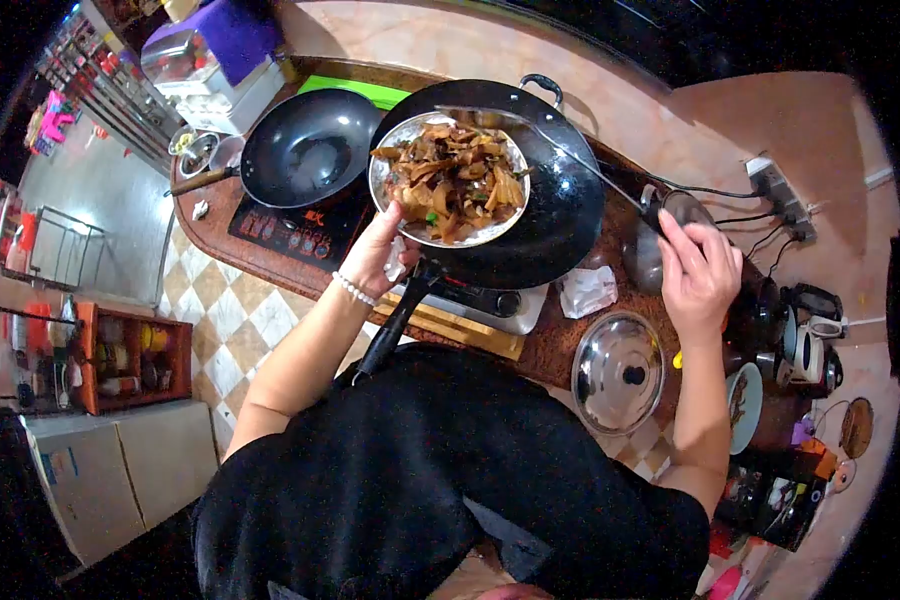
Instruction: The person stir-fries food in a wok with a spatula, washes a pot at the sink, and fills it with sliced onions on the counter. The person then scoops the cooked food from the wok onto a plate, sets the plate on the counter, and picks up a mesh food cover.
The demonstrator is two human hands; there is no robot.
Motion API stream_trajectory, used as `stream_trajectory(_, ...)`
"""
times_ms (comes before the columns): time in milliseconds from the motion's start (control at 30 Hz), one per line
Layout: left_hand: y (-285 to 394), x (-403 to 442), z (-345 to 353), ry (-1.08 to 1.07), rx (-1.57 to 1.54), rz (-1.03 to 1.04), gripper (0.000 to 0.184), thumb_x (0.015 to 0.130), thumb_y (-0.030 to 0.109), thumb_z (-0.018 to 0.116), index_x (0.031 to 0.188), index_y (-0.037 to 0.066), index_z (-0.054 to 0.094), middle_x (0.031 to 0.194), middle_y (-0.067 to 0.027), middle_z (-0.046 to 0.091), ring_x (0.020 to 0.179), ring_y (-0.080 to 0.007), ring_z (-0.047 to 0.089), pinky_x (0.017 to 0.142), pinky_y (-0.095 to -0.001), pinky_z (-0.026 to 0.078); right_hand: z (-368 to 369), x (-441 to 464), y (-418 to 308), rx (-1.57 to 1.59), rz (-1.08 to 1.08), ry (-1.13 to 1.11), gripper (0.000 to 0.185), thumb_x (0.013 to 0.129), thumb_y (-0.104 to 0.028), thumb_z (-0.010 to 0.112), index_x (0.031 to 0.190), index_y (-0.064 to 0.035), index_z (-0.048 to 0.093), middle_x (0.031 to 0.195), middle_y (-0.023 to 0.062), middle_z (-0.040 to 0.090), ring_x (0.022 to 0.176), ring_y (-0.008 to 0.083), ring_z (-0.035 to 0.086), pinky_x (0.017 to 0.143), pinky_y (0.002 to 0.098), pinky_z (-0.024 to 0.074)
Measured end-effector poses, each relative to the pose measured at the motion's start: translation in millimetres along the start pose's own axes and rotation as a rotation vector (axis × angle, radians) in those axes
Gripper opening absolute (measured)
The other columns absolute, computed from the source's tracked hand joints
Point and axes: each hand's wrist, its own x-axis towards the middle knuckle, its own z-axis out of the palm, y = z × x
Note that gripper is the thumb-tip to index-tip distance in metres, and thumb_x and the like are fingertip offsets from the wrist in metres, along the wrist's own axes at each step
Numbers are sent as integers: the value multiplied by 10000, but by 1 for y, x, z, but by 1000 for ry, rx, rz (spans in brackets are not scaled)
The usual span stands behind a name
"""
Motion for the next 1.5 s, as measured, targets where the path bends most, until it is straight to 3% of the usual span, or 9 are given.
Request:
stream_trajectory(167,-2,-2,-10,-57,39,13,465,854,413,593,1178,99,482,855,-57,643,463,-112,524,392,-210,431,25,19,7,-78,-36,1,363,708,-179,710,1053,-283,665,795,-29,540,722,163,533,619,315,360)
stream_trajectory(400,2,-11,-2,-74,58,85,509,816,314,665,1202,48,465,977,-95,634,494,-98,540,382,-181,425,19,7,-5,-88,-48,-45,364,691,-115,712,1030,-242,681,783,-5,531,721,181,530,625,316,364)
stream_trajectory(467,3,-10,-6,-102,15,41,478,796,204,695,1206,96,473,1049,-42,596,704,-78,562,410,-157,381,16,-7,-13,-93,-21,-64,381,685,-124,719,1041,-253,677,782,-6,528,709,186,520,620,320,365)
stream_trajectory(867,5,-16,0,-81,103,132,400,800,170,681,1141,71,497,992,-57,610,480,-69,448,402,-173,357,21,-12,-21,-76,84,-18,390,713,-168,706,1082,-285,656,814,-22,528,729,174,529,627,329,364)
stream_trajectory(1033,5,-18,-2,-99,79,129,399,800,203,686,1132,76,503,996,-56,607,491,-68,444,407,-179,351,20,-18,-28,-51,108,-68,399,710,-176,709,1087,-294,652,818,-20,530,739,173,535,631,340,365)
stream_trajectory(1300,5,-17,-20,-45,-35,80,466,795,270,700,1169,79,499,1047,-64,593,525,-79,471,422,-174,371,11,-8,-25,220,200,-120,341,735,-164,700,1073,-194,668,753,36,556,686,209,554,618,344,411)
stream_trajectory(1367,8,-21,-27,20,-55,85,471,804,304,686,1171,74,501,1038,-67,597,555,-92,522,415,-176,415,14,-6,-22,490,405,-173,317,767,-155,678,1083,-152,656,760,86,582,713,263,573,675,370,448)
stream_trajectory(1433,14,-28,-47,8,-101,60,471,818,328,666,1180,77,499,1037,-63,599,553,-93,526,414,-182,414,28,-9,1,579,410,-155,281,828,-153,613,1094,-66,635,918,133,655,786,234,622,722,338,473)
stream_trajectory(1500,23,-39,-63,31,-51,79,479,848,386,615,1215,108,486,1097,-59,585,598,-104,535,435,-189,423,30,-9,26,711,618,-422,297,838,-172,599,1101,-36,624,969,147,663,843,193,630,762,310,472)
